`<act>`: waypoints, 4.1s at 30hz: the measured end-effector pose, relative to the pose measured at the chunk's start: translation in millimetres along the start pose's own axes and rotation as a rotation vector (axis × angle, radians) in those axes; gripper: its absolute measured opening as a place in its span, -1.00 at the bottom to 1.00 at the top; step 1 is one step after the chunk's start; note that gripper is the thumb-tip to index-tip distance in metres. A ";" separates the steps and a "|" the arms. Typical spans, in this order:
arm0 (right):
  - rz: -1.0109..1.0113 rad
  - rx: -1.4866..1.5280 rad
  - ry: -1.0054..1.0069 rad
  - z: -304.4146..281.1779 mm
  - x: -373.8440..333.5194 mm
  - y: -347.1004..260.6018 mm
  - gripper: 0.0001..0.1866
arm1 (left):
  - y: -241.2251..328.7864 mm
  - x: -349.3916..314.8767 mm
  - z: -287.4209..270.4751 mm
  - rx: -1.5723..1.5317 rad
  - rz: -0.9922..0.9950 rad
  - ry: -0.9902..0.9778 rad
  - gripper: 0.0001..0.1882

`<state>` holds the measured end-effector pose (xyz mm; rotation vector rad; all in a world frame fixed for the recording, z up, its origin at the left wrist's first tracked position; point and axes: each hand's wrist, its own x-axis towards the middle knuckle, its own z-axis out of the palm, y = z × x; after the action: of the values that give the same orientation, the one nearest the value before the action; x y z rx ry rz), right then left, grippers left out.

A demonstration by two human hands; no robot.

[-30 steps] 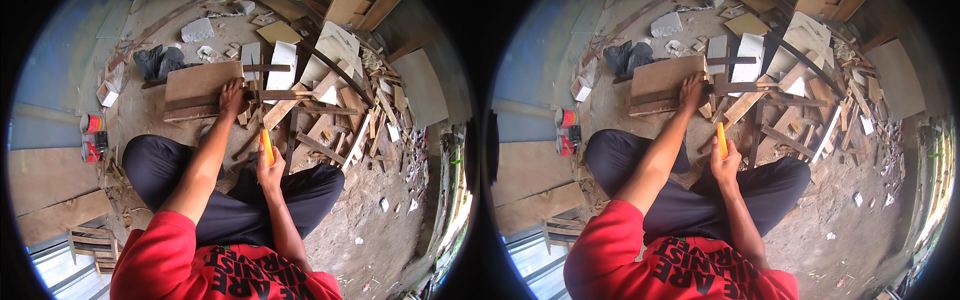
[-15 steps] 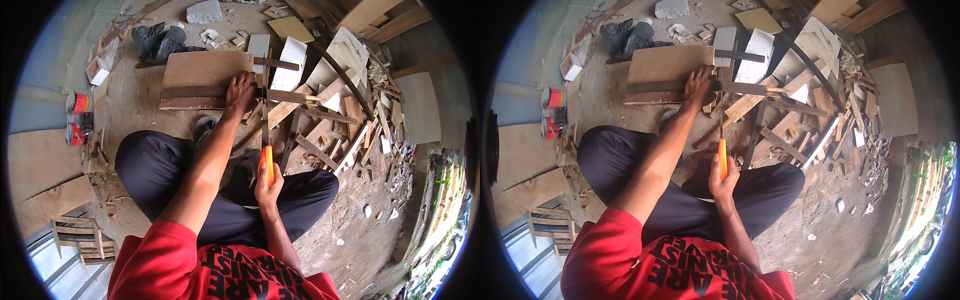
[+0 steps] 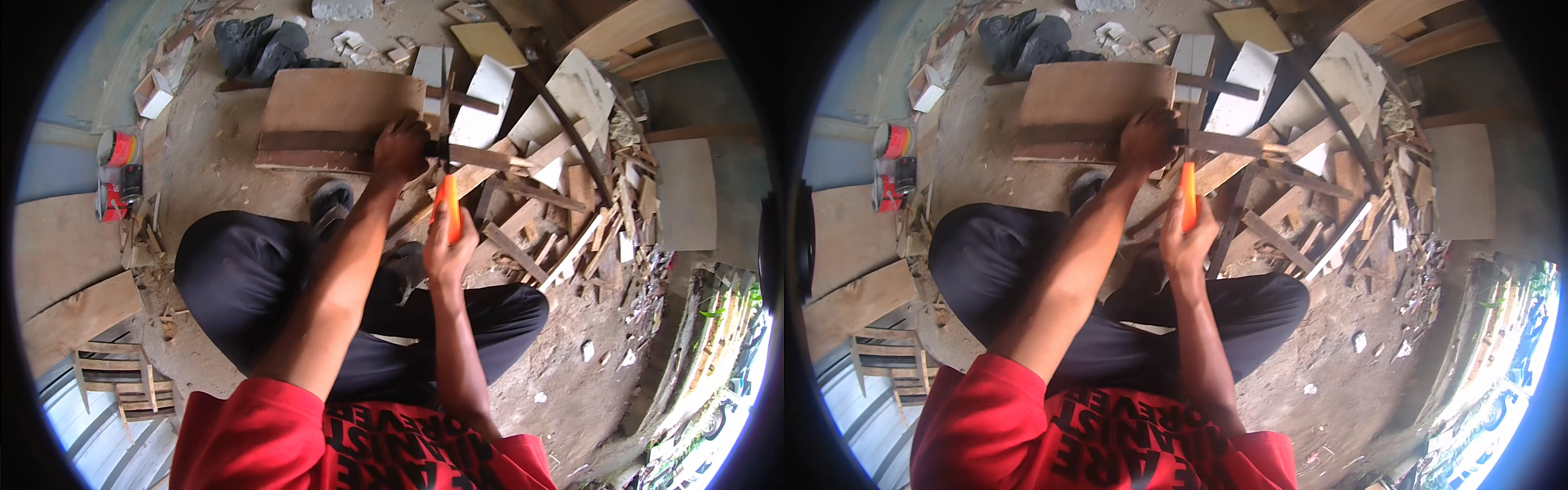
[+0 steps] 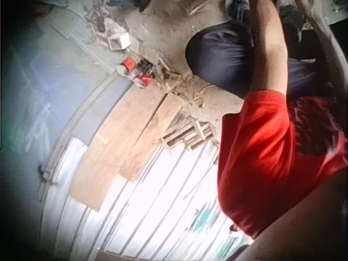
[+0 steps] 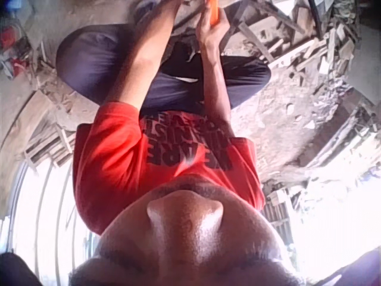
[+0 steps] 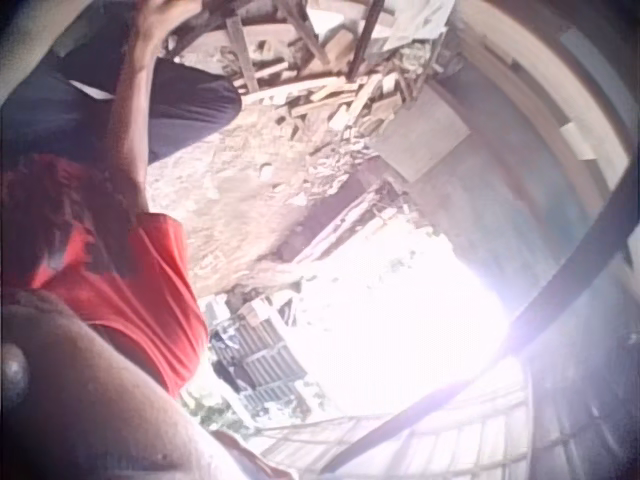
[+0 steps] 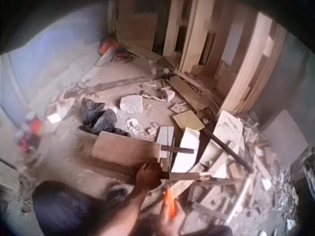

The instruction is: The person sits on the floor and uses a hand saw to cut a piece of wood resting on a makeshift support. The person maintains a steady sawing motion throughout the clip.

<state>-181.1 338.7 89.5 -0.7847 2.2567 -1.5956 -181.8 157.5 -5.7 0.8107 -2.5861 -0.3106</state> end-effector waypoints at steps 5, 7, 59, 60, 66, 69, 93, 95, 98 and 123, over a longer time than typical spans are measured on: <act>0.212 0.157 -0.031 -19.4 -43.1 21.8 -0.66 | 12.4 -2.1 -3.4 0.084 -0.023 -0.071 -0.57; 0.230 0.155 -0.024 -28.7 -79.7 19.7 -0.69 | 8.5 2.7 5.8 0.060 0.007 0.000 -0.56; 0.189 0.183 -0.003 -3.7 -17.2 21.9 -0.65 | 12.7 10.2 1.5 0.079 0.000 -0.058 -0.74; 0.196 0.165 -0.010 -14.2 -45.1 31.7 -0.68 | 13.2 9.9 1.5 0.079 0.011 -0.023 -0.75; 0.265 0.160 -0.053 -72.2 -143.7 32.9 -0.72 | 7.2 8.8 12.2 0.017 0.062 0.077 -0.77; 0.216 0.124 -0.020 -43.1 -75.9 25.3 -0.70 | 14.4 11.8 0.6 -0.029 0.012 -0.015 -0.77; 0.039 0.057 0.005 -3.8 14.3 9.0 -0.64 | 15.3 13.9 -1.5 0.127 -0.025 -0.136 -0.75; 0.132 0.156 0.007 -5.1 -2.9 29.2 -0.63 | 20.3 12.2 -4.1 0.126 0.019 -0.173 -0.75; 0.270 0.270 0.030 -19.4 -33.6 12.6 -0.68 | 22.7 3.6 -6.1 0.114 0.050 -0.203 -0.73; 0.143 0.265 0.399 -89.2 -76.5 93.6 -0.69 | 1.0 2.0 -14.1 -0.465 0.076 0.003 -0.47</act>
<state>-189.4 475.4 27.6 -0.2460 2.2146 -2.0681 -177.5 155.9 7.9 0.5399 -2.3883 -0.8453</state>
